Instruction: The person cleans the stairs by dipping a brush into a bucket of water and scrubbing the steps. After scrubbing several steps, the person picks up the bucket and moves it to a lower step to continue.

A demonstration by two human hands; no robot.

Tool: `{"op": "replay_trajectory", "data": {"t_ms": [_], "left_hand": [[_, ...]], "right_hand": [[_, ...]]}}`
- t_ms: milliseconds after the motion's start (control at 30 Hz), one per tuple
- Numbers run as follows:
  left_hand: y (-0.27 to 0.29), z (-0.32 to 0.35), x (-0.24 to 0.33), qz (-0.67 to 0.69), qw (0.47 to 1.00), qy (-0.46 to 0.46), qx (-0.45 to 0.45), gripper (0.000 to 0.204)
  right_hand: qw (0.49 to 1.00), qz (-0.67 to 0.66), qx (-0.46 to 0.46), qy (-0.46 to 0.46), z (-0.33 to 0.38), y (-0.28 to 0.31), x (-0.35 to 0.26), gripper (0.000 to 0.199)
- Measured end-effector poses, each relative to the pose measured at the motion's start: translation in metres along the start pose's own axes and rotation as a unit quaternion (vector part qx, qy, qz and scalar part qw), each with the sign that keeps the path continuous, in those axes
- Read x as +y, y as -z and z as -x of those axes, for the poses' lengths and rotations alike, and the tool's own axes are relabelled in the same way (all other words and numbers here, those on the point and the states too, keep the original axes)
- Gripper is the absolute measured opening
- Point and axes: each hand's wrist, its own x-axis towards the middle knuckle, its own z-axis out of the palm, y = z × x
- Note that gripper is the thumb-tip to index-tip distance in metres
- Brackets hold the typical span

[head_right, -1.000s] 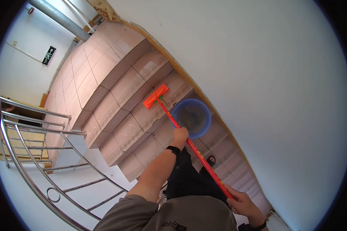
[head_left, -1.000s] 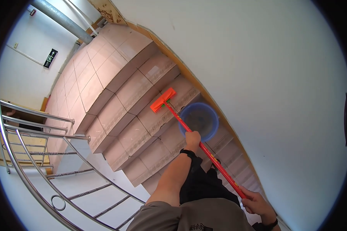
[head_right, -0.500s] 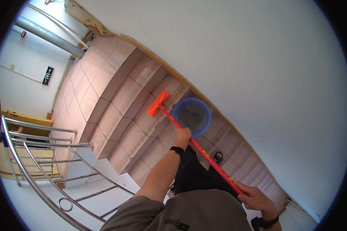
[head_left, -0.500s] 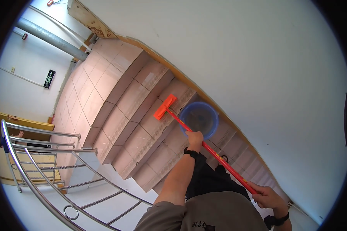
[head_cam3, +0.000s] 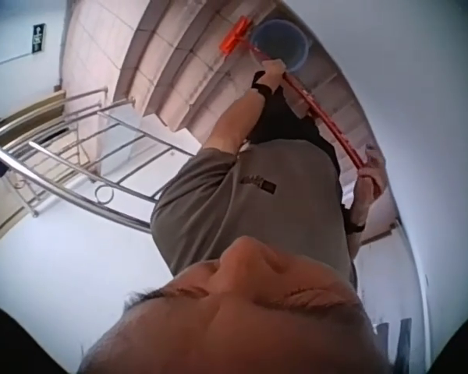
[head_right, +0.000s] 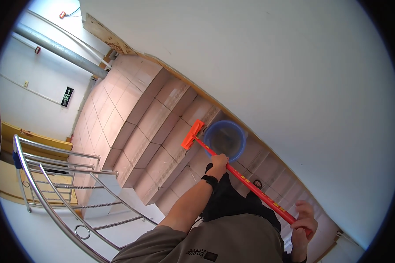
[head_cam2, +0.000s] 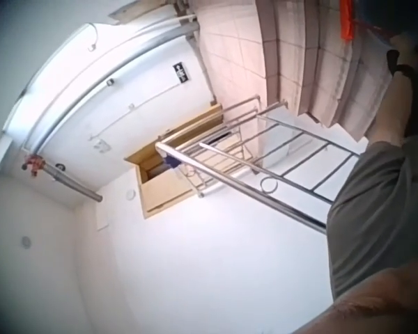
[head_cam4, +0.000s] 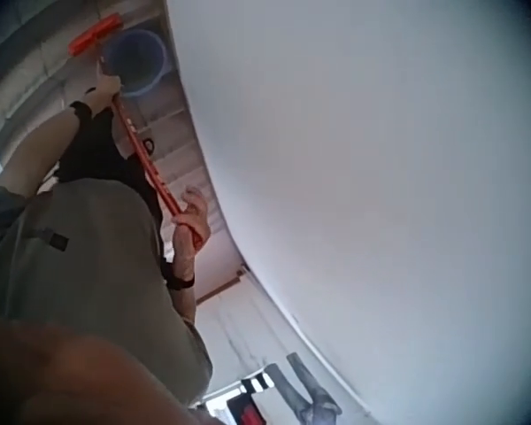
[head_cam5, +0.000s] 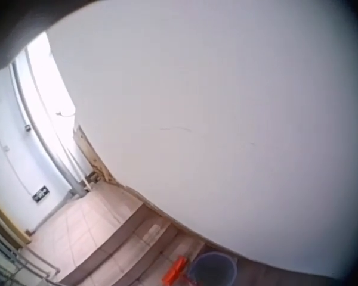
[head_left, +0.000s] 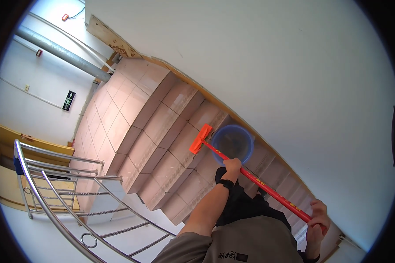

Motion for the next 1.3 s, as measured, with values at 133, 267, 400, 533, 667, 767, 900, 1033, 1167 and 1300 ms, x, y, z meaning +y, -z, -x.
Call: {"op": "replay_trajectory", "data": {"t_ms": [133, 267, 400, 533, 667, 767, 900, 1033, 1167, 1300], "left_hand": [[0.016, -0.004, 0.033, 0.012, 0.999, 0.020, -0.043, 0.014], [0.041, -0.035, 0.055, 0.037, 0.988, -0.015, -0.147, 0.017], [0.046, -0.076, 0.083, 0.019, 0.998, -0.005, -0.061, 0.008], [0.053, -0.114, 0.087, 0.038, 0.995, -0.046, -0.075, 0.011], [0.018, -0.080, 0.063, 0.061, 0.981, 0.029, -0.183, 0.028], [-0.027, -0.037, 0.033, -0.045, 0.995, 0.019, -0.087, 0.044], [-0.033, -0.039, 0.000, -0.001, 0.996, 0.028, -0.087, 0.052], [-0.068, 0.027, 0.019, -0.044, 0.998, 0.027, -0.041, 0.051], [-0.077, 0.042, 0.058, -0.054, 0.998, 0.022, -0.028, 0.053], [-0.063, -0.002, 0.088, -0.082, 0.996, 0.005, -0.037, 0.055]], "right_hand": [[0.963, -0.161, -0.184, -0.112, -0.018, -0.009, -0.007, 0.034], [0.952, -0.171, -0.229, -0.104, -0.030, -0.034, 0.021, 0.020], [0.929, -0.169, -0.322, -0.074, -0.042, -0.064, 0.049, 0.013], [0.929, -0.173, -0.319, -0.066, -0.058, -0.077, 0.053, 0.019], [0.952, -0.143, -0.256, -0.086, -0.055, -0.038, 0.034, 0.021], [0.970, -0.124, -0.186, -0.100, -0.044, -0.003, 0.014, 0.027], [0.976, -0.137, -0.130, -0.108, -0.046, 0.022, 0.002, 0.035], [0.987, -0.104, -0.079, -0.091, -0.048, 0.035, -0.002, 0.034], [0.989, -0.107, -0.059, -0.087, -0.055, 0.028, 0.010, 0.033], [0.981, -0.170, -0.068, -0.071, -0.060, -0.007, 0.040, 0.032]]}}
